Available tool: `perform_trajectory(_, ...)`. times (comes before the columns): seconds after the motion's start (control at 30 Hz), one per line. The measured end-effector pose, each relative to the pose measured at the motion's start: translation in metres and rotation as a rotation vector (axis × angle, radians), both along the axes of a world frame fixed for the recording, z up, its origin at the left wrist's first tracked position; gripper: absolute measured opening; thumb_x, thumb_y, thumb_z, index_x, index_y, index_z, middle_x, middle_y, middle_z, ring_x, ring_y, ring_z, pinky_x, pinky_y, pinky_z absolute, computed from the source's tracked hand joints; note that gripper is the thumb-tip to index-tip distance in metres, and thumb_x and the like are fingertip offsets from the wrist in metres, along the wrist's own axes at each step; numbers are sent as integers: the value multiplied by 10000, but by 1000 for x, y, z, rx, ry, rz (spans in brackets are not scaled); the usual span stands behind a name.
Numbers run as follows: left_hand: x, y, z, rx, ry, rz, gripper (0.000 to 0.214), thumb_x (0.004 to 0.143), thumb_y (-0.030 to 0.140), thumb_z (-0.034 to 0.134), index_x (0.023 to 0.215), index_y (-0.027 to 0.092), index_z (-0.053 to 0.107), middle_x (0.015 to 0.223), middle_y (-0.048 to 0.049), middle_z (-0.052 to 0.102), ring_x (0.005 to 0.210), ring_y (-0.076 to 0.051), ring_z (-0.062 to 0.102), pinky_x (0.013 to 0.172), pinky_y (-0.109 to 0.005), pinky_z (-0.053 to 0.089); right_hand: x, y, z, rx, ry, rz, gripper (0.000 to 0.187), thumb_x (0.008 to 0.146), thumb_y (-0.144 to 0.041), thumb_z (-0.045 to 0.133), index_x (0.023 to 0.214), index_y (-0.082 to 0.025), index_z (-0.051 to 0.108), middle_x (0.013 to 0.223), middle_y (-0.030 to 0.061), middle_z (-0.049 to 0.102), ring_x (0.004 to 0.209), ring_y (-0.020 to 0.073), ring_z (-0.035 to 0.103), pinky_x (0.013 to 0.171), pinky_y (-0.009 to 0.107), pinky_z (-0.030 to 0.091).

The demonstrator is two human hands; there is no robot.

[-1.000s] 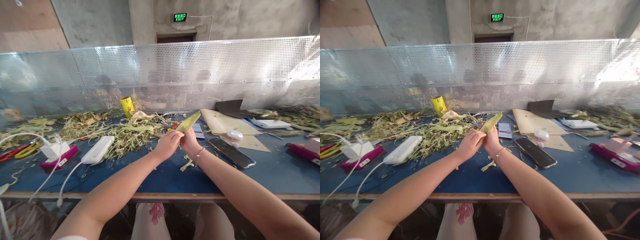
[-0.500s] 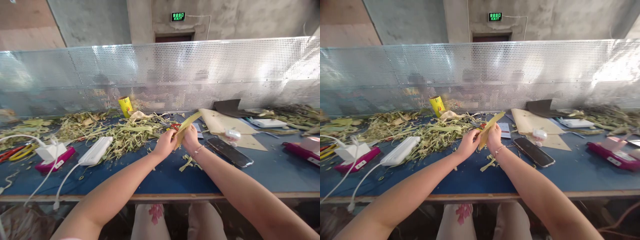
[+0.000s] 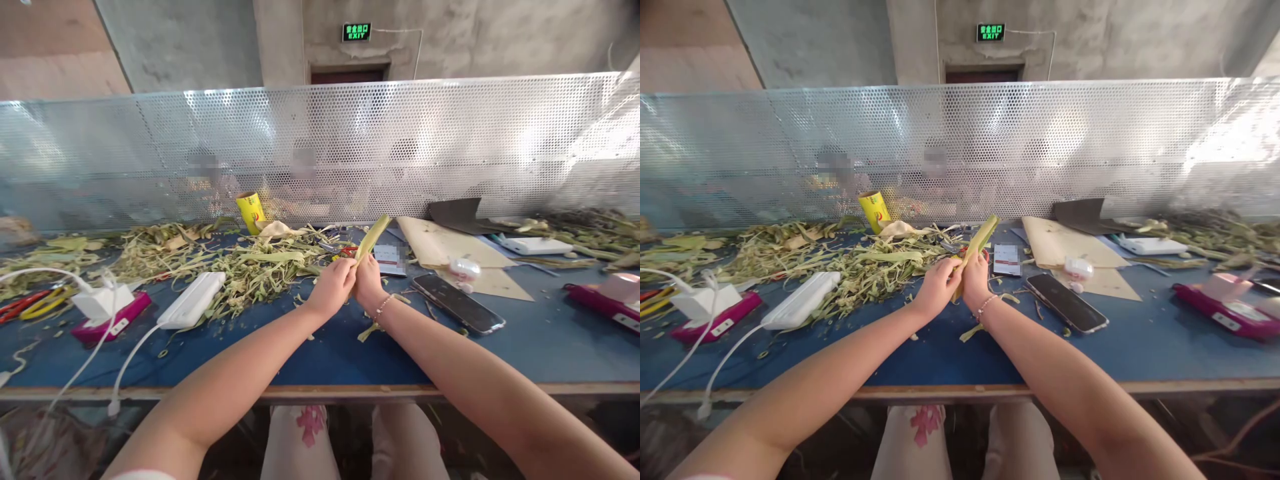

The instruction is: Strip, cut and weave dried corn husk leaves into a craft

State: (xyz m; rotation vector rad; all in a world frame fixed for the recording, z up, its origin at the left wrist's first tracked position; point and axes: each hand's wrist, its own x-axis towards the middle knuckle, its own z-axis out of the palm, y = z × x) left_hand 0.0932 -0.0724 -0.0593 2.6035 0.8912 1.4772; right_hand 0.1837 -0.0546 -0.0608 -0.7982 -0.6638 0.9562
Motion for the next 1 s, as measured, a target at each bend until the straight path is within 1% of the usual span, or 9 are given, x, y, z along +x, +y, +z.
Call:
perform_trajectory(0.1,2,-4,3,20,70,-8,152,789,106,435,903,183,500,878,-63,582,888,-171,575,810,-331,477,3,0,4,-32,-14,-16,285,716,-358,551,568,-203,362,449,-82,371,407,60,352,407,197,319)
perform_trajectory(0.2,3,-6,5,-65,25,26,137,741,93,481,842,184,496,848,-57,574,843,-172,574,776,-328,486,9,5,5,-74,-40,-35,343,716,-429,561,552,-205,360,433,-76,382,389,66,366,381,202,310)
perform_trajectory(0.33,1,0,7,-397,-152,65,46,725,141,526,725,180,502,689,-18,586,654,-145,578,655,-304,505,16,14,2,-105,-94,-47,412,688,-565,557,567,-204,399,447,-60,426,377,75,381,368,215,317)
perform_trajectory(0.47,-2,8,9,-806,-408,-39,64,726,195,561,694,163,516,637,-2,587,583,-134,588,549,-285,516,19,18,-3,-109,-102,-49,451,655,-607,578,562,-203,401,429,-63,412,372,74,366,350,216,278)
perform_trajectory(0.57,-2,8,10,-954,-523,-79,124,694,232,624,692,150,531,648,-6,602,582,-134,593,506,-271,511,20,18,-5,-102,-114,-64,452,655,-604,585,558,-202,405,416,-64,407,370,77,370,347,216,274)
perform_trajectory(0.67,-2,9,10,-1036,-590,-116,151,681,241,647,680,144,531,649,-8,612,591,-135,599,515,-275,513,19,16,-2,-96,-53,-41,409,670,-554,608,574,-194,439,421,-65,421,378,83,397,357,210,312)
perform_trajectory(0.77,-5,13,10,-1082,-652,-117,115,705,199,614,669,145,520,610,9,598,538,-120,583,534,-285,517,17,12,4,-101,7,50,316,704,-463,622,623,-188,490,449,-56,471,415,100,464,390,212,382)
perform_trajectory(0.87,-11,20,10,-1029,-720,-69,88,733,156,561,667,147,504,586,22,573,497,-106,564,521,-276,510,16,8,8,-128,-70,228,217,697,-353,657,665,-183,524,514,-30,549,488,123,540,439,223,446)
perform_trajectory(1.0,-18,28,9,-928,-787,15,86,758,151,517,678,149,486,627,19,566,517,-100,569,534,-262,507,16,4,8,-179,-232,406,233,617,-267,724,641,-173,512,584,-6,594,548,122,572,479,219,483)
